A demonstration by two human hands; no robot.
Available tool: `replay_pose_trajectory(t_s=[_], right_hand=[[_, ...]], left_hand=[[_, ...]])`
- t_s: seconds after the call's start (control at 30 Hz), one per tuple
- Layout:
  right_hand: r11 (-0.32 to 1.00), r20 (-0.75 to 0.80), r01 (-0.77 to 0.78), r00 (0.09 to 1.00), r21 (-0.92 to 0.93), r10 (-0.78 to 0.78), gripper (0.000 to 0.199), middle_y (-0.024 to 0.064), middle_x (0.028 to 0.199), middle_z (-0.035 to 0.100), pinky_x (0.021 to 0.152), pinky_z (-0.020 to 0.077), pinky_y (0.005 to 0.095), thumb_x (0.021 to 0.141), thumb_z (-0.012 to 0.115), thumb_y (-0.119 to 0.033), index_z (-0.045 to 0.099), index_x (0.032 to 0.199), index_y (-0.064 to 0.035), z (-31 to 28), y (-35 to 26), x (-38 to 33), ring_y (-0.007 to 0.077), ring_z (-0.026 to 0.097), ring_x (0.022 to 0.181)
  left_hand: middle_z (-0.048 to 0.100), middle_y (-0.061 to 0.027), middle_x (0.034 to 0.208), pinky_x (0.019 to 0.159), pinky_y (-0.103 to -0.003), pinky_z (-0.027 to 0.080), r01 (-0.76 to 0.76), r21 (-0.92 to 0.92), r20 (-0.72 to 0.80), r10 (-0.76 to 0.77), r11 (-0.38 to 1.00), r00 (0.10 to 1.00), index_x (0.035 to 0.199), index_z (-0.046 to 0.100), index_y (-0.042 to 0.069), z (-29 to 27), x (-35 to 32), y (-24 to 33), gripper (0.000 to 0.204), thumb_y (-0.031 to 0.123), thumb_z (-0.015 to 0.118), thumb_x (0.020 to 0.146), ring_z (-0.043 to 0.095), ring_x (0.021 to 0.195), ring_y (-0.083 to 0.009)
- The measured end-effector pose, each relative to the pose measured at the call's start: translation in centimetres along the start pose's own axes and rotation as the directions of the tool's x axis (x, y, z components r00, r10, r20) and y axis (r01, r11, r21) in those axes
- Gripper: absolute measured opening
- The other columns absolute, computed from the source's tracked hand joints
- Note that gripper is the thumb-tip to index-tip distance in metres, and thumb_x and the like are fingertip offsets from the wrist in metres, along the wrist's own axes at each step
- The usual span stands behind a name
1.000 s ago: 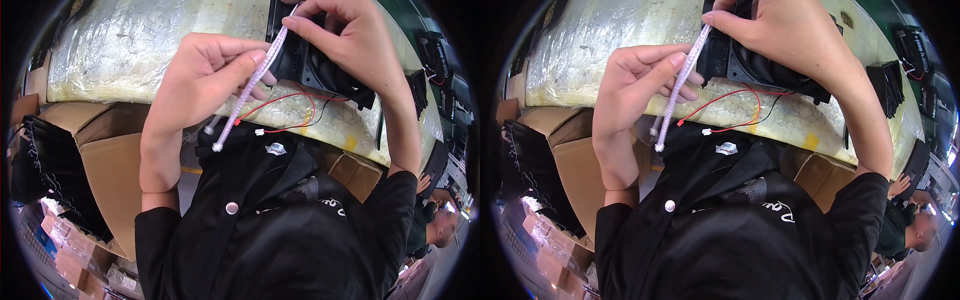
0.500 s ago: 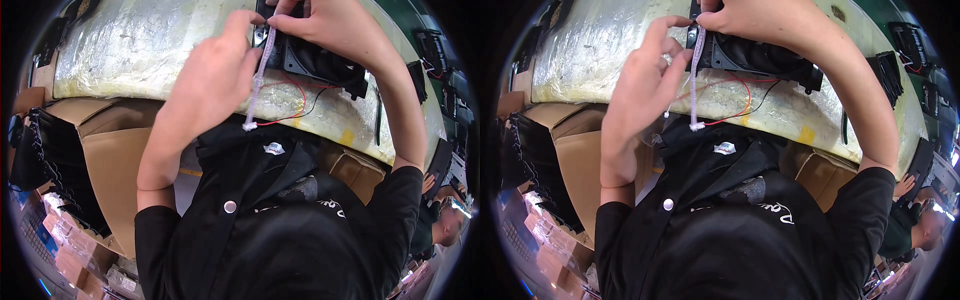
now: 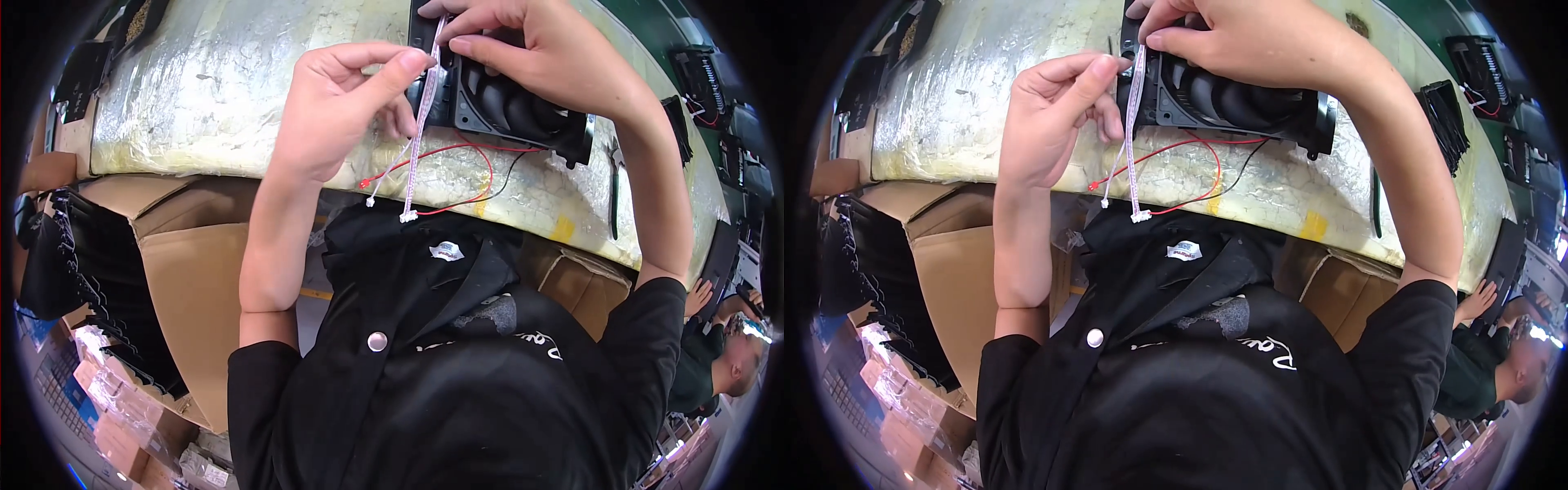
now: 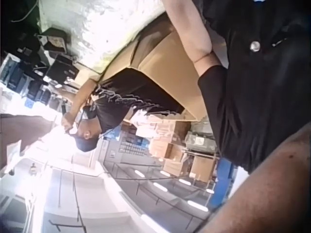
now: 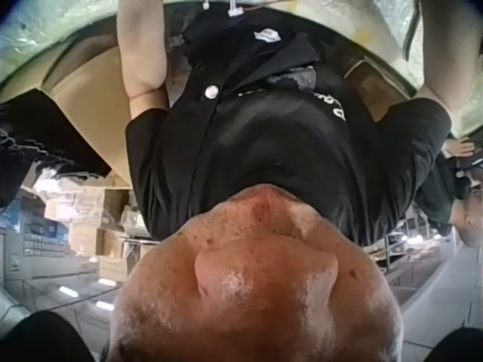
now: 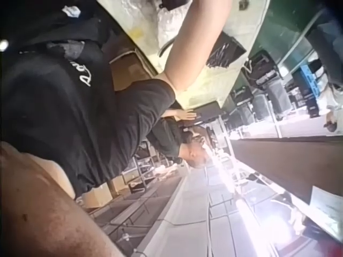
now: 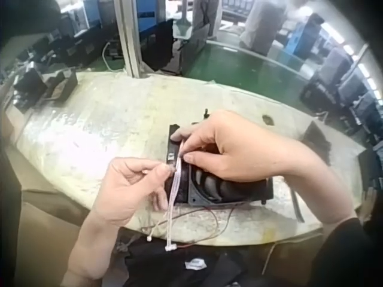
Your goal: The person assembles cooling fan units by routing wires along the fan frames, securing the wires with zip ties, trimming the ties with pliers, and fitting the fans into plastic housings.
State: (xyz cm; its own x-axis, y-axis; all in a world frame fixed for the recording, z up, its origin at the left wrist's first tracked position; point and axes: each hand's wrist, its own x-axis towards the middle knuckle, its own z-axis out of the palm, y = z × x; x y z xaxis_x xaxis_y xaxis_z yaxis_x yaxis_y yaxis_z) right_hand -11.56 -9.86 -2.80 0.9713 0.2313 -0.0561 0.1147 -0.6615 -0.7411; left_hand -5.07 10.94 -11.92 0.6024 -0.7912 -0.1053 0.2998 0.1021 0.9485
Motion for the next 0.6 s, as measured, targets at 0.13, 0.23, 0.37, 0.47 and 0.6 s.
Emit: replay_pose_trajectory(t_s=[0.13,0.23,0.37,0.47,0.6], right_hand=[[0.999,0.026,-0.047,0.999,0.004,0.047,0.015,0.0242,0.097,0.069,0.091,0.0498,0.0356,0.087,0.061,-0.001,0.070,0.097,0.0060,-0.2,-0.5,0.2,0.0305,0.062,0.114],[0.998,0.076,-0.064,0.995,0.005,0.064,0.014,0.0241,0.097,0.070,0.091,0.0496,0.0351,0.088,0.061,-0.001,0.070,0.097,0.0053,-0.5,-0.7,0.6,0.0304,0.062,0.115],[0.999,0.106,-0.043,0.993,-0.011,0.043,0.014,0.0228,0.092,0.070,0.089,0.0497,0.0343,0.088,0.061,-0.002,0.071,0.096,0.0048,-0.8,-0.7,1.0,0.0294,0.062,0.115],[0.969,0.079,0.217,0.971,0.119,-0.227,0.013,0.0204,0.087,0.071,0.086,0.0500,0.0334,0.089,0.062,-0.003,0.071,0.095,0.0047,-0.8,0.6,1.0,0.0281,0.063,0.114],[0.997,0.115,-0.063,0.991,-0.046,0.068,0.014,0.0168,0.080,0.070,0.082,0.0506,0.0321,0.089,0.063,-0.004,0.071,0.095,0.0045,-1.2,-0.7,1.0,0.0256,0.064,0.111]], left_hand=[[0.070,-0.0108,0.081,0.049,-0.020,0.049,-0.244,0.032,-0.118,0.246,0.969,0.962,0.098,0.071,-0.003,1.7,-0.1,-0.2,0.017,0.011,0.072,0.087,0.065,0.057,-0.0125],[0.070,-0.0115,0.082,0.048,-0.019,0.048,-0.172,-0.038,-0.152,0.164,0.984,0.975,0.099,0.070,-0.006,1.7,-0.1,-0.1,0.020,0.007,0.075,0.084,0.063,0.055,-0.0112],[0.069,-0.0122,0.082,0.048,-0.021,0.048,-0.137,-0.119,-0.155,0.118,0.983,0.981,0.116,0.056,-0.012,1.6,-0.1,0.0,0.040,0.001,0.073,0.082,0.061,0.054,-0.0103],[0.068,-0.0129,0.079,0.047,-0.022,0.047,-0.118,-0.056,-0.160,0.108,0.991,0.981,0.131,0.042,-0.014,1.5,-0.1,0.1,0.058,-0.004,0.071,0.081,0.059,0.053,-0.0109],[0.067,-0.0119,0.076,0.045,-0.021,0.046,-0.098,-0.012,-0.138,0.095,0.995,0.986,0.131,0.037,-0.015,2.0,0.4,0.5,0.064,-0.003,0.073,0.080,0.059,0.051,-0.0107]])
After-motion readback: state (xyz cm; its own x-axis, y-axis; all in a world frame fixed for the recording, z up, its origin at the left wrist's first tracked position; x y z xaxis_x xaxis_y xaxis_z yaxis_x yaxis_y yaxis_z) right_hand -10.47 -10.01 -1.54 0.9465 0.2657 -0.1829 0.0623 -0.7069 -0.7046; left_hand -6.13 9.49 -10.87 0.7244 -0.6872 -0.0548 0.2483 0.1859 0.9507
